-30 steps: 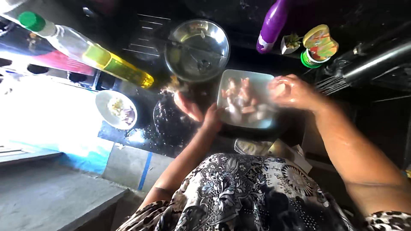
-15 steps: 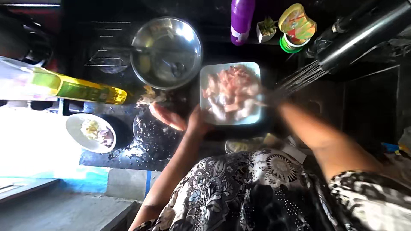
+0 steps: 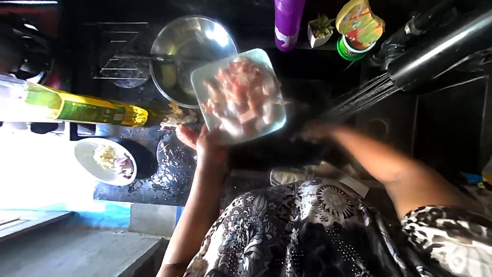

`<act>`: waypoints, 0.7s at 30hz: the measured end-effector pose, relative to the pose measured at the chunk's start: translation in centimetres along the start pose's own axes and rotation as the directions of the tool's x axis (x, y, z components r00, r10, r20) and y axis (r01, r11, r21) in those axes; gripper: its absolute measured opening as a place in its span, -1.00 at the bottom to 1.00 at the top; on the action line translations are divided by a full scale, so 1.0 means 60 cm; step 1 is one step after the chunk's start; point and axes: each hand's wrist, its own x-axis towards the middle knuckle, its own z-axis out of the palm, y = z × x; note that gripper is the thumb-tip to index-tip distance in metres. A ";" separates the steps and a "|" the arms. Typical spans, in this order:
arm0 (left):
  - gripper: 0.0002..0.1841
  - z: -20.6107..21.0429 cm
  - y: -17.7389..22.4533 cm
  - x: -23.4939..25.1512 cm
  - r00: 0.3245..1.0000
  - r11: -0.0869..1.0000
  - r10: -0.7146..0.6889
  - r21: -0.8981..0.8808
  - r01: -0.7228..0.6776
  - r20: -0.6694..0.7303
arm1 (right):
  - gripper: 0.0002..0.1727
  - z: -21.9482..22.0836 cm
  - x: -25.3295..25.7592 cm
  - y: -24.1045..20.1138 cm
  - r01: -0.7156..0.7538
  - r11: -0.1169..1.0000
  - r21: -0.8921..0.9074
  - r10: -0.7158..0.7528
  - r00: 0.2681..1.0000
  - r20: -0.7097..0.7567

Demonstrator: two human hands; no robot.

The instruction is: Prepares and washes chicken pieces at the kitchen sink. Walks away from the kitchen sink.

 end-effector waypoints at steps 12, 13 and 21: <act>-0.64 0.044 -0.045 -0.026 0.987 0.988 -0.154 0.025 0.153 0.037 | -0.41 -0.128 -0.213 -0.256 0.571 0.817 -0.086 -0.529 0.681 -0.506; -0.63 0.048 -0.048 -0.029 0.985 0.986 -0.167 0.012 0.167 0.049 | -0.33 -0.132 -0.207 -0.271 0.584 0.803 -0.122 -0.553 0.651 -0.520; -0.69 0.032 -0.036 -0.028 0.983 0.981 -0.183 0.074 0.181 0.028 | -0.49 -0.124 -0.087 -0.158 0.392 0.741 0.545 0.106 0.734 -0.671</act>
